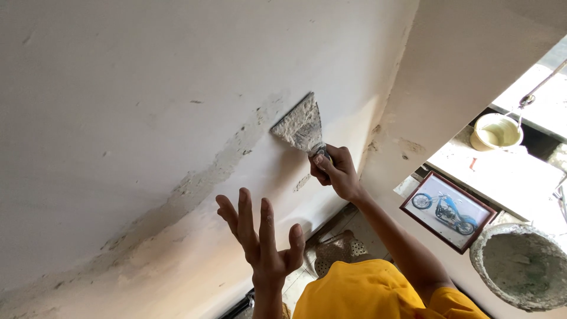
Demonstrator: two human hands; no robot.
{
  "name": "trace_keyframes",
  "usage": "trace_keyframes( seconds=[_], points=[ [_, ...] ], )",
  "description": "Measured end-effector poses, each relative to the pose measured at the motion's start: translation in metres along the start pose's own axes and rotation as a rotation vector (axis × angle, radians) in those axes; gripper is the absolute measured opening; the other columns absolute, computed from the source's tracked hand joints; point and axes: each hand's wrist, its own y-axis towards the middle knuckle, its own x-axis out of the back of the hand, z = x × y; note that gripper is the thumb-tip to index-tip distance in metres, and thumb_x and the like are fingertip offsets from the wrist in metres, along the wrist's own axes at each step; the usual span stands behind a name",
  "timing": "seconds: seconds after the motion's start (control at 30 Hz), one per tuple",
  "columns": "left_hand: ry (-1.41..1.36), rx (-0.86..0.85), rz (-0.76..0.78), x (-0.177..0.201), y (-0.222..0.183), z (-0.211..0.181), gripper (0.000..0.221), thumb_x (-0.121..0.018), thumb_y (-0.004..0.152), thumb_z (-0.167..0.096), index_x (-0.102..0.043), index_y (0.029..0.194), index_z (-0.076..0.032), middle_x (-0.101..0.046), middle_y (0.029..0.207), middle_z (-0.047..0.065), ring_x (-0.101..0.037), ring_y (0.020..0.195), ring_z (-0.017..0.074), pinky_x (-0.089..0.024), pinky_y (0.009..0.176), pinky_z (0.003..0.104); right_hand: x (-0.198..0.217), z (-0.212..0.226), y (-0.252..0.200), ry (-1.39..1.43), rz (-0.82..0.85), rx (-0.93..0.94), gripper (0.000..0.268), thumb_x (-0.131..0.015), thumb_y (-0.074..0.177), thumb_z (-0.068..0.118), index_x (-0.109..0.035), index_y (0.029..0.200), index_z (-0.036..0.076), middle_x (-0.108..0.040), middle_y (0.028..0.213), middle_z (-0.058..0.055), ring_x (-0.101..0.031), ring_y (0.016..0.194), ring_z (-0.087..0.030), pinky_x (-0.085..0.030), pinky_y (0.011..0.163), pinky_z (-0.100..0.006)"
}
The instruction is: The person applies plaster to the ceiling and wall corner using a putty knife, scooping compound from a container. The person then planes the edge of the wall using an electric hand planer.
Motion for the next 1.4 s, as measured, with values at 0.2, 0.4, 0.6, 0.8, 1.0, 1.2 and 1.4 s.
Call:
trace_keyframes(
  seconds=[0.2, 0.4, 0.6, 0.8, 1.0, 1.2, 1.4],
  points=[
    [-0.045, -0.050, 0.021, -0.018, 0.009, -0.007, 0.058, -0.059, 0.103, -0.032, -0.045, 0.153, -0.006, -0.031, 0.166, 0.020, -0.016, 0.159, 0.0524, -0.012, 0.132, 0.069, 0.004, 0.029, 0.020, -0.066, 0.046, 0.053, 0.039, -0.056, 0.107, 0.039, -0.060, 0.093, 0.003, -0.051, 0.061, 0.002, -0.042, 0.048, -0.005, -0.036, 0.042, -0.024],
    [-0.079, -0.065, 0.129, -0.035, 0.010, -0.013, 0.058, -0.061, 0.103, -0.031, -0.045, 0.153, -0.005, -0.033, 0.164, 0.021, -0.018, 0.158, 0.0522, -0.013, 0.132, 0.068, 0.015, 0.028, -0.003, -0.193, 0.025, -0.137, 0.033, -0.059, 0.105, 0.034, -0.062, 0.092, 0.003, -0.053, 0.061, 0.003, -0.044, 0.050, -0.004, -0.040, 0.045, -0.024],
    [-0.132, -0.066, 0.247, -0.061, 0.008, -0.021, 0.057, -0.063, 0.102, -0.024, -0.045, 0.152, -0.004, -0.035, 0.164, 0.020, -0.020, 0.158, 0.0503, -0.015, 0.131, 0.064, 0.046, 0.016, -0.057, -0.246, -0.063, -0.158, 0.030, -0.062, 0.103, 0.029, -0.060, 0.091, 0.001, -0.054, 0.059, 0.003, -0.047, 0.049, -0.005, -0.040, 0.045, -0.024],
    [-0.305, -0.109, 0.456, -0.101, -0.007, -0.025, 0.061, -0.062, 0.103, -0.021, -0.039, 0.158, -0.009, -0.034, 0.168, 0.015, -0.021, 0.161, 0.0443, -0.018, 0.132, 0.064, 0.074, 0.000, -0.130, -0.327, -0.305, -0.258, 0.027, -0.064, 0.101, 0.028, -0.061, 0.104, 0.001, -0.053, 0.059, 0.002, -0.047, 0.051, -0.004, -0.040, 0.045, -0.023],
    [-0.539, -0.165, 0.716, -0.157, -0.035, -0.045, 0.062, -0.061, 0.103, -0.019, -0.037, 0.160, -0.013, -0.034, 0.169, 0.011, -0.022, 0.161, 0.0401, -0.021, 0.131, 0.061, 0.096, -0.014, -0.231, -0.377, -0.570, -0.372, 0.022, -0.061, 0.103, 0.023, -0.062, 0.099, 0.002, -0.057, 0.059, 0.000, -0.049, 0.047, -0.004, -0.041, 0.043, -0.022],
    [-0.721, -0.267, 0.952, -0.208, -0.075, -0.085, 0.063, -0.059, 0.103, -0.018, -0.035, 0.162, -0.014, -0.033, 0.170, 0.009, -0.024, 0.162, 0.0340, -0.023, 0.133, 0.055, 0.096, -0.007, -0.327, -0.344, -1.055, -0.469, 0.018, -0.058, 0.104, 0.021, -0.062, 0.105, 0.003, -0.055, 0.066, 0.002, -0.044, 0.047, -0.003, -0.033, 0.042, -0.021],
    [-0.838, -0.336, 1.067, -0.279, -0.139, -0.124, 0.060, -0.056, 0.104, -0.019, -0.036, 0.160, -0.010, -0.034, 0.168, 0.011, -0.022, 0.161, 0.0335, -0.022, 0.133, 0.053, 0.125, 0.000, -0.399, -0.449, -1.393, -0.550, 0.021, -0.056, 0.108, 0.022, -0.062, 0.104, 0.002, -0.055, 0.065, 0.001, -0.042, 0.047, -0.003, -0.031, 0.040, -0.022]
  ],
)
